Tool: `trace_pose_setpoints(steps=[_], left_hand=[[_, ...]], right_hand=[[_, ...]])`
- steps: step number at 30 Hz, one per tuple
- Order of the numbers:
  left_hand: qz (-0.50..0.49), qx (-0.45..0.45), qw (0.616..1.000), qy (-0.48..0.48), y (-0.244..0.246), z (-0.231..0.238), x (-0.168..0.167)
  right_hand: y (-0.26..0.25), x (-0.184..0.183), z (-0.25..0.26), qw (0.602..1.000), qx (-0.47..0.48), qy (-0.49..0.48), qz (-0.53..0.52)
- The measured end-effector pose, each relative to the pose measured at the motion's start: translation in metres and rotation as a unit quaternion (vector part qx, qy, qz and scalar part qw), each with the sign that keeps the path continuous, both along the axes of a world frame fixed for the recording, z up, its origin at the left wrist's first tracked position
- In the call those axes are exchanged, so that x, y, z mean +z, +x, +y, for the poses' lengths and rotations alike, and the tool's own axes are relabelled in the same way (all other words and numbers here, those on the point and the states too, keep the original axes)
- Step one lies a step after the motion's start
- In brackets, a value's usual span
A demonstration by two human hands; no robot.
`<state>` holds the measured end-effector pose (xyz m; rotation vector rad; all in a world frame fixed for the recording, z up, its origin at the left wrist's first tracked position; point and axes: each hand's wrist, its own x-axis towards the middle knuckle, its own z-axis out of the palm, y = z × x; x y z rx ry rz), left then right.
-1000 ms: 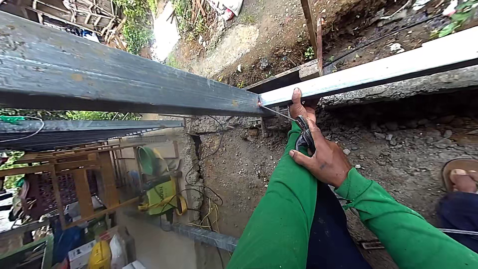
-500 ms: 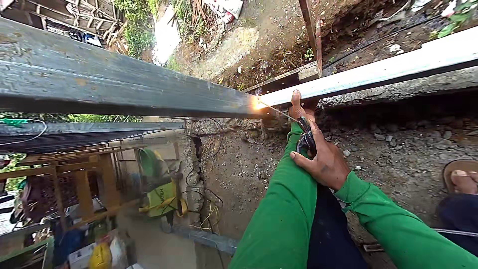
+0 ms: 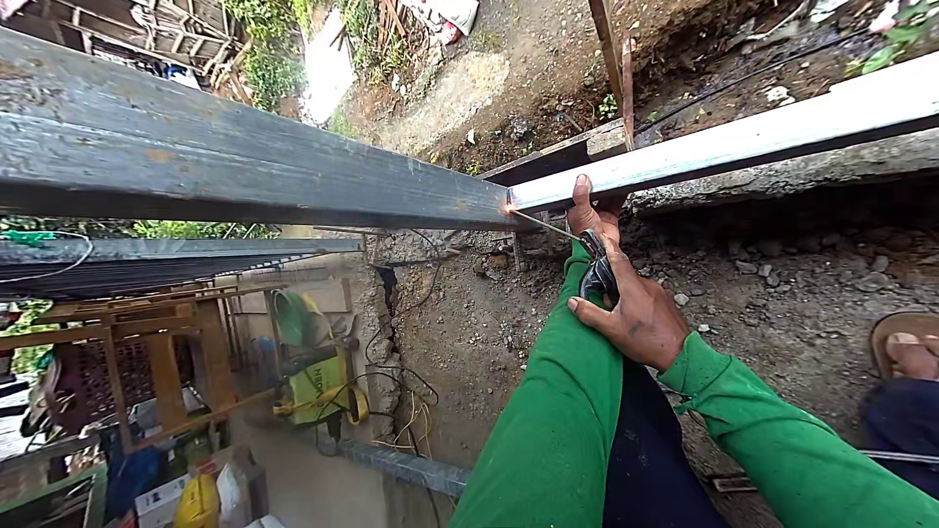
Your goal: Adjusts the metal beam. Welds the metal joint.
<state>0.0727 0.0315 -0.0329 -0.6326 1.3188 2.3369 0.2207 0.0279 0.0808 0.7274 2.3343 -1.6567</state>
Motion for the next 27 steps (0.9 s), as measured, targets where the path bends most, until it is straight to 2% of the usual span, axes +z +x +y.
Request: trace_pose_setpoints(steps=[9,10,11,12,13,14,16,27], left_hand=[[0.000,-0.009,0.999,-0.040,-0.001,0.002,-0.006],[0.026,-0.014,0.999,-0.028,-0.001,-0.001,-0.013],[0.100,-0.065,0.993,0.021,-0.003,-0.014,-0.032],[0.242,-0.212,0.939,0.118,-0.015,-0.040,-0.066],[0.111,-0.064,0.992,0.012,-0.002,-0.013,-0.031],[0.029,0.000,0.998,-0.052,0.000,0.003,-0.006],[-0.013,0.003,0.997,-0.078,0.001,0.007,0.008],[0.002,-0.006,1.000,-0.005,0.001,0.000,0.002]], right_hand=[[-0.003,0.001,0.001,1.000,0.006,-0.006,-0.008],[-0.002,0.000,0.000,1.000,0.001,-0.004,-0.002],[-0.001,-0.002,-0.001,1.000,-0.008,-0.003,0.005],[0.001,-0.004,-0.003,1.000,-0.021,-0.006,0.017],[0.002,-0.005,-0.004,0.999,-0.032,-0.009,0.023],[0.003,-0.006,-0.005,0.999,-0.035,-0.012,0.023],[0.003,-0.004,-0.004,1.000,-0.025,-0.016,0.010],[0.000,-0.001,-0.001,1.000,0.002,0.000,0.003]])
